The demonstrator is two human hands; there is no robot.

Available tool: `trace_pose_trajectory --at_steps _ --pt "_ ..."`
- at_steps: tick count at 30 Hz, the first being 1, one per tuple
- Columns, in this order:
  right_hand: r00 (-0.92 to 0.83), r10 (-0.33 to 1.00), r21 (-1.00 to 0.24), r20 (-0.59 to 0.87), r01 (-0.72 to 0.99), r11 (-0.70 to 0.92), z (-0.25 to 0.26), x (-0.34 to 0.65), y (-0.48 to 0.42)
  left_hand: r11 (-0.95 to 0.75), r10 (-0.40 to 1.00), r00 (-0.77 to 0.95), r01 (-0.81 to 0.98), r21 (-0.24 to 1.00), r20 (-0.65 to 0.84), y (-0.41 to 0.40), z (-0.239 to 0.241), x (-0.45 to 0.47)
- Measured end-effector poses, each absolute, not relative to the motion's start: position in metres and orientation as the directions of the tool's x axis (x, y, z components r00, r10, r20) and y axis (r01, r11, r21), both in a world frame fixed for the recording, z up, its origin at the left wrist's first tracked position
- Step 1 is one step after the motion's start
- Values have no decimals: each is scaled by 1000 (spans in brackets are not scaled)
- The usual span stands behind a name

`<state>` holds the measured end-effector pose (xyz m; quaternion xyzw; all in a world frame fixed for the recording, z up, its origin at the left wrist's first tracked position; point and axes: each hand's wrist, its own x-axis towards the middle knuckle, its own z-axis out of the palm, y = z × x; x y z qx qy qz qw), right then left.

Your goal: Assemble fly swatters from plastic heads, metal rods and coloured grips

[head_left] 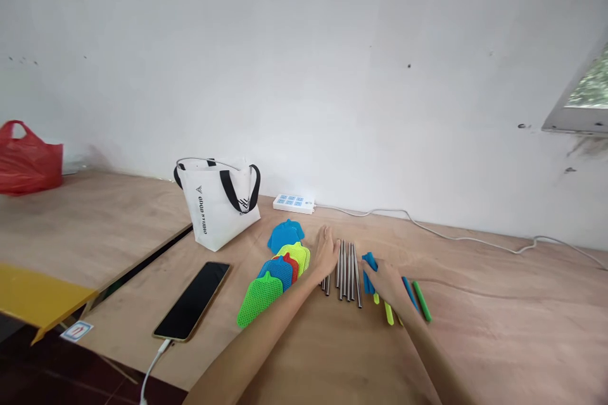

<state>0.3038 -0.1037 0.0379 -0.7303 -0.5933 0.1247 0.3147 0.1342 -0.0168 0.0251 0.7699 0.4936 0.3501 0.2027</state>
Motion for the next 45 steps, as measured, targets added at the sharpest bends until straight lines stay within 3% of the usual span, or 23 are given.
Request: trace_pose_trajectory --at_steps 5,13,19,26,31,40,45 --pt "257 947 -508 192 852 -128 32 297 -106 -645 763 462 584 492 451 -73 21 136" --pt "220 943 -377 249 919 -114 24 298 -121 -752 658 651 545 371 379 -106 19 139" --pt "187 940 -479 286 877 -29 34 308 -128 -758 652 652 555 342 387 -109 14 135" --pt "347 895 -568 281 812 -137 43 369 -124 -787 611 706 494 370 358 -112 13 133" --pt "386 879 -567 281 805 -172 32 411 -125 -763 641 690 529 371 335 -113 13 133" --pt "115 960 -666 255 741 88 15 437 -148 -820 556 780 460 340 287 -100 31 138" --pt "-134 977 -575 164 792 206 7 443 -175 -848 497 839 416 328 223 -81 37 146"
